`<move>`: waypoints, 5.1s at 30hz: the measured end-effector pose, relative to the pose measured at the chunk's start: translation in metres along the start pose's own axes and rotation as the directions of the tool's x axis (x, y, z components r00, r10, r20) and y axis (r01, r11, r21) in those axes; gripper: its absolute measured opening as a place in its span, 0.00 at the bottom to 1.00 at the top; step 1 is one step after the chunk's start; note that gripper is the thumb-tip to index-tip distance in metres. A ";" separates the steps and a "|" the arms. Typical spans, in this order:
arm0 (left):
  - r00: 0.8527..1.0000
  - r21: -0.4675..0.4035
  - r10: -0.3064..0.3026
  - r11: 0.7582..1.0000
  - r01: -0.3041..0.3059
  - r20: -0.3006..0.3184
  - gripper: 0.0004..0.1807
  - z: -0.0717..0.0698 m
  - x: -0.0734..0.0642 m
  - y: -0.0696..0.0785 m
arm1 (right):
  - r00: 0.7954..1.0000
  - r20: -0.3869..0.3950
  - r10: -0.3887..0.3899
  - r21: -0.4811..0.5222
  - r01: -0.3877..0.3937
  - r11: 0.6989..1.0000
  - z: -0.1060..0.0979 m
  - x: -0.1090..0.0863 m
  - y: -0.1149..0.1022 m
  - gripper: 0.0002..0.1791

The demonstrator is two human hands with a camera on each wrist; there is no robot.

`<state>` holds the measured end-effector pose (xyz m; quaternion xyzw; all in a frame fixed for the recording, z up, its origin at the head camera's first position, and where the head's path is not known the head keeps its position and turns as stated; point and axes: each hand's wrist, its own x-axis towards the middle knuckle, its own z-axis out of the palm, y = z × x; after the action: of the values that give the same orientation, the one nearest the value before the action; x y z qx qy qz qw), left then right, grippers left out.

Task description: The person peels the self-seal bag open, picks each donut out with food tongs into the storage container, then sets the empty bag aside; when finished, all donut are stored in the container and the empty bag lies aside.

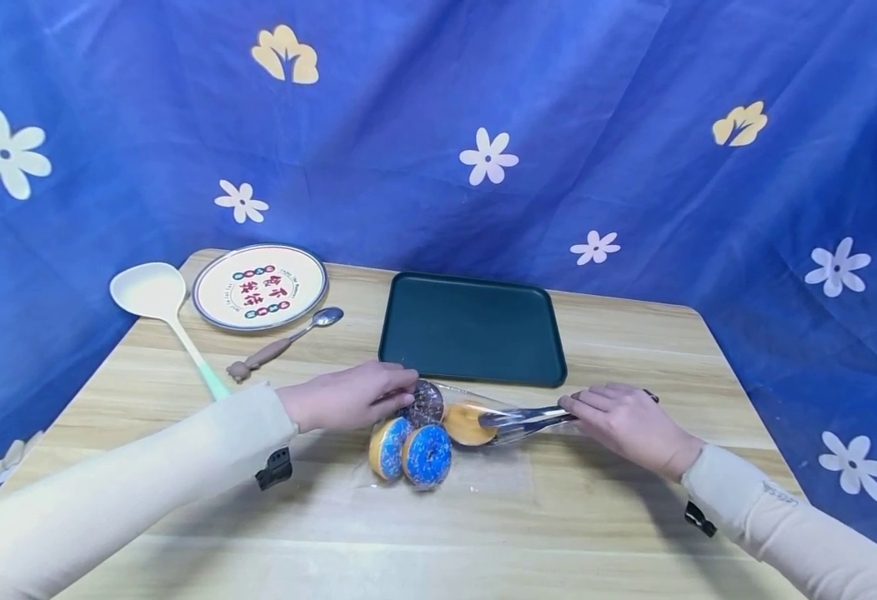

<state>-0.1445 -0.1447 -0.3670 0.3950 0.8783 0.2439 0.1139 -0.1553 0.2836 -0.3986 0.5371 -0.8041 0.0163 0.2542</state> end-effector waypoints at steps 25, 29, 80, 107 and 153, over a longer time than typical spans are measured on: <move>1.000 0.005 -0.023 1.000 0.023 0.006 0.09 0.000 -0.002 0.001 | 0.935 0.228 0.273 0.130 -0.307 0.943 -0.034 -0.051 0.024 0.27; 1.000 0.003 -0.027 1.000 0.027 0.011 0.09 0.000 -0.002 0.001 | 0.923 0.223 0.313 0.109 -0.343 0.933 -0.042 -0.060 0.026 0.27; 0.999 0.006 -0.030 1.000 0.030 0.017 0.07 0.003 0.001 -0.001 | 0.548 0.760 0.350 0.578 -0.816 0.024 0.073 0.134 0.073 0.21; 0.999 -0.007 -0.045 0.999 0.045 0.030 0.08 0.003 0.004 -0.001 | 0.442 0.850 0.285 0.492 -0.860 -0.132 0.077 0.150 0.073 0.25; 1.000 0.022 -0.023 0.999 0.023 0.007 0.08 0.007 0.004 0.001 | 0.636 0.726 0.263 0.571 -0.770 0.284 -0.045 0.024 0.067 0.19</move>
<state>-0.1439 -0.1387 -0.3725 0.3869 0.8850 0.2317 0.1154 -0.2030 0.3043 -0.3328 0.2632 -0.8504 0.3561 -0.2842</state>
